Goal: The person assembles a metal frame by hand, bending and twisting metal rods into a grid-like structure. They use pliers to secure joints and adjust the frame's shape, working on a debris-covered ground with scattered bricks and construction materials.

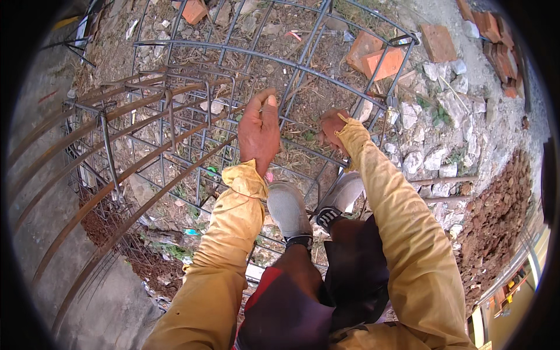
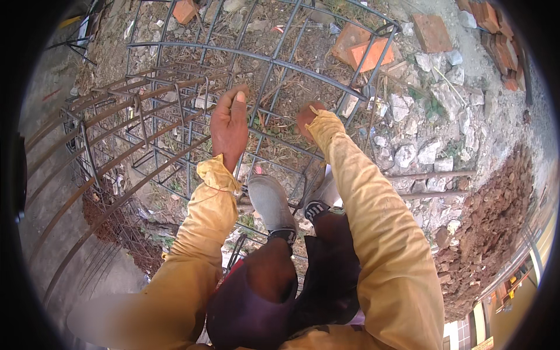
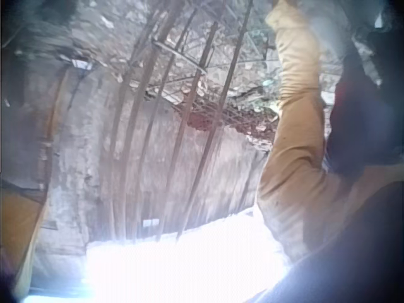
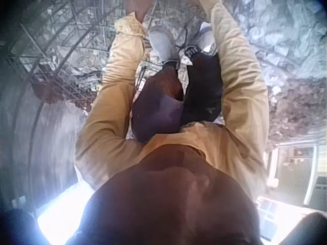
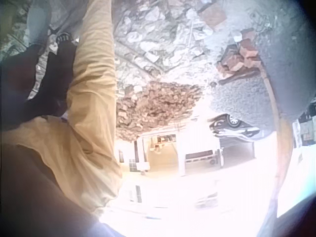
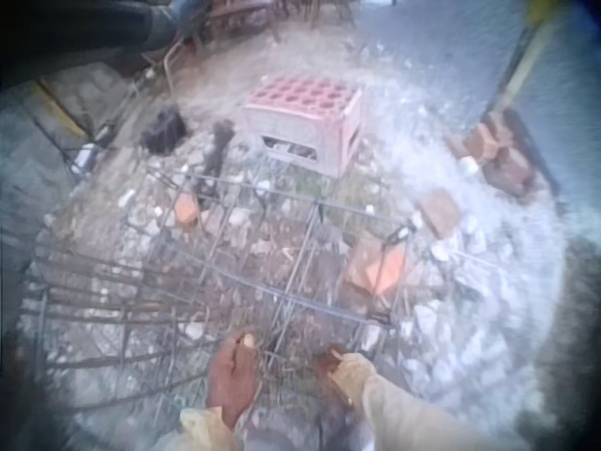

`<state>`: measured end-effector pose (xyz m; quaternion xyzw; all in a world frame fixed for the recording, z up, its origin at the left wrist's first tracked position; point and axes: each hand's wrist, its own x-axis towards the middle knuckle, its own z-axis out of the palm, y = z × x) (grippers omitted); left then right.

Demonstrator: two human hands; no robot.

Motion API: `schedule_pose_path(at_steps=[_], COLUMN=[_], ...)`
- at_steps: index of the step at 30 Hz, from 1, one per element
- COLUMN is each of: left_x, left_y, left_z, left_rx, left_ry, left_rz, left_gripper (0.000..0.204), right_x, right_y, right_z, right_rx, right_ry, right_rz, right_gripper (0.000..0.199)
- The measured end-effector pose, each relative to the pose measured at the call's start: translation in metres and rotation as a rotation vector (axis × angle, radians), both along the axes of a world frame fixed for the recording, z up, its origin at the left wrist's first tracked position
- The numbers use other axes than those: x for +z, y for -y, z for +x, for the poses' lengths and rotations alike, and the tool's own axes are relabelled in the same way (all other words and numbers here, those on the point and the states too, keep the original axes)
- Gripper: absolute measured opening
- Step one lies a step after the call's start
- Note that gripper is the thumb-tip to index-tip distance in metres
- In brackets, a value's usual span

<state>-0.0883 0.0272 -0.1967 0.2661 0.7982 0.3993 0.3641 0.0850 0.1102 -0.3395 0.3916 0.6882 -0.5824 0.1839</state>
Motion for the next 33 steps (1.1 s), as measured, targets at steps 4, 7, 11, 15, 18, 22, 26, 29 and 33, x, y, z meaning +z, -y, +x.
schedule_pose_path(at_steps=[4,7,11,15,18,22,26,29,33], left_x=[-0.069,-0.099,-0.150,-0.198,-0.233,-0.240,-0.223,-0.224,-0.223], left_y=[-0.017,-0.033,-0.050,-0.063,-0.047,-0.048,-0.054,-0.050,-0.053], left_z=[-0.024,-0.031,-0.044,-0.050,-0.072,-0.045,-0.048,-0.051,-0.048], left_rx=[0.037,0.104,-0.009,-0.230,-0.655,-0.346,-0.271,-0.231,-0.218], left_ry=[0.478,0.621,0.510,0.459,0.136,0.412,0.537,0.583,0.603], left_rz=[-0.083,-0.257,-0.345,-0.485,-0.673,-0.558,-0.564,-0.547,-0.527], left_gripper=[0.049,0.048,0.041,0.037,0.042,0.046,0.048,0.047,0.044], right_x=[-0.119,-0.104,-0.070,-0.093,-0.066,-0.127,-0.148,-0.145,-0.131], right_y=[0.013,0.001,-0.021,-0.020,-0.017,-0.001,0.015,0.021,0.026], right_z=[0.018,-0.024,-0.063,-0.065,-0.092,-0.069,-0.072,-0.066,-0.057], right_rx=[-0.517,-0.226,0.736,0.818,0.789,0.473,0.074,-0.094,-0.340], right_ry=[0.085,0.244,0.271,0.235,0.349,0.267,0.231,0.154,0.097], right_rz=[-0.469,-0.437,0.128,0.263,0.192,0.366,0.208,0.067,-0.012], right_gripper=[0.014,0.012,0.024,0.028,0.028,0.022,0.029,0.029,0.027])
